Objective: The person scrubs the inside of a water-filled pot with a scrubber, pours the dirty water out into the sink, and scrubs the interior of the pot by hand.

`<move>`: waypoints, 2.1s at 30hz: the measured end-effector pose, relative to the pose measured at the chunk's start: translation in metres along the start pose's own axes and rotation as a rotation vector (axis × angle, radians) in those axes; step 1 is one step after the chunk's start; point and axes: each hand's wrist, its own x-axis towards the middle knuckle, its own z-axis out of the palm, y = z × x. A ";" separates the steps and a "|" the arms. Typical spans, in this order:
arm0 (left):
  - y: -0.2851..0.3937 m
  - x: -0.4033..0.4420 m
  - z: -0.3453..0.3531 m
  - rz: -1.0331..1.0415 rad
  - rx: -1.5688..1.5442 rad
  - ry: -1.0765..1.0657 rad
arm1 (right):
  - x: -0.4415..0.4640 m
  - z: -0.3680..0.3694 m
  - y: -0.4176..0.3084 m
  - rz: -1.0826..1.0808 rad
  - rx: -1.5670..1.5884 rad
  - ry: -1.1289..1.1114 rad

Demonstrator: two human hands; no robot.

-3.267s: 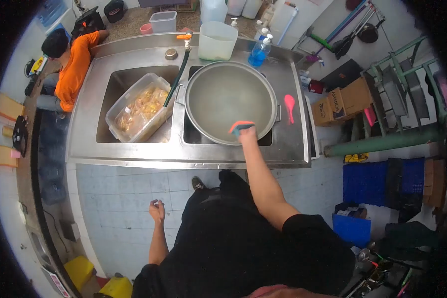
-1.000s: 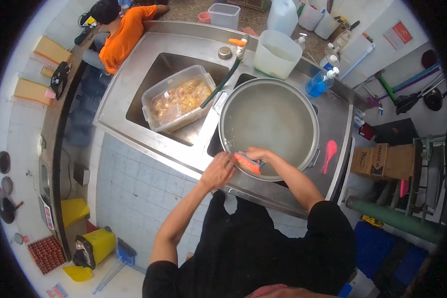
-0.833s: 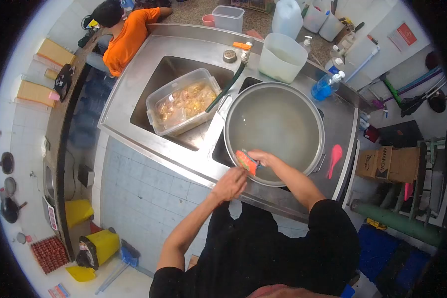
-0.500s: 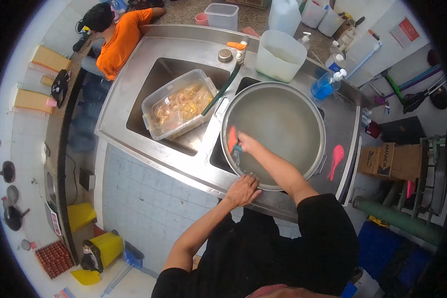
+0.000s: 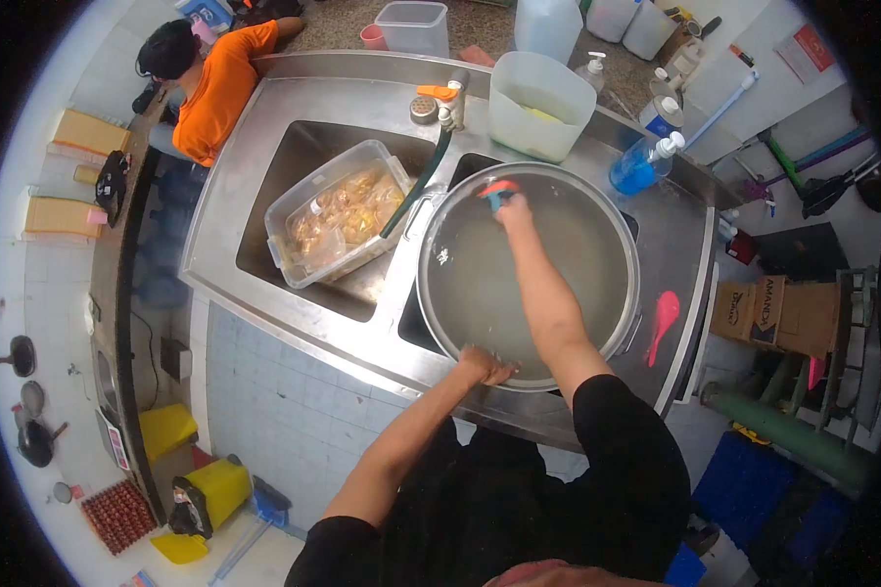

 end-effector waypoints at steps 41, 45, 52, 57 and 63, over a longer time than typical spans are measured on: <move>0.017 0.008 0.058 0.631 0.065 0.424 | -0.498 -0.020 -0.067 -1.639 -1.782 0.261; 0.019 0.004 0.057 0.591 0.058 0.382 | -0.568 0.026 -0.077 -2.049 -1.364 0.299; 0.018 -0.009 0.062 0.581 0.053 0.365 | -0.345 -0.120 -0.030 -1.098 -1.959 0.532; 0.054 -0.009 0.038 0.519 -0.027 0.236 | -0.367 -0.193 -0.061 -1.165 -1.698 0.715; 0.120 0.047 0.035 0.473 -0.207 0.214 | -0.397 -0.302 -0.126 -0.870 -1.824 0.876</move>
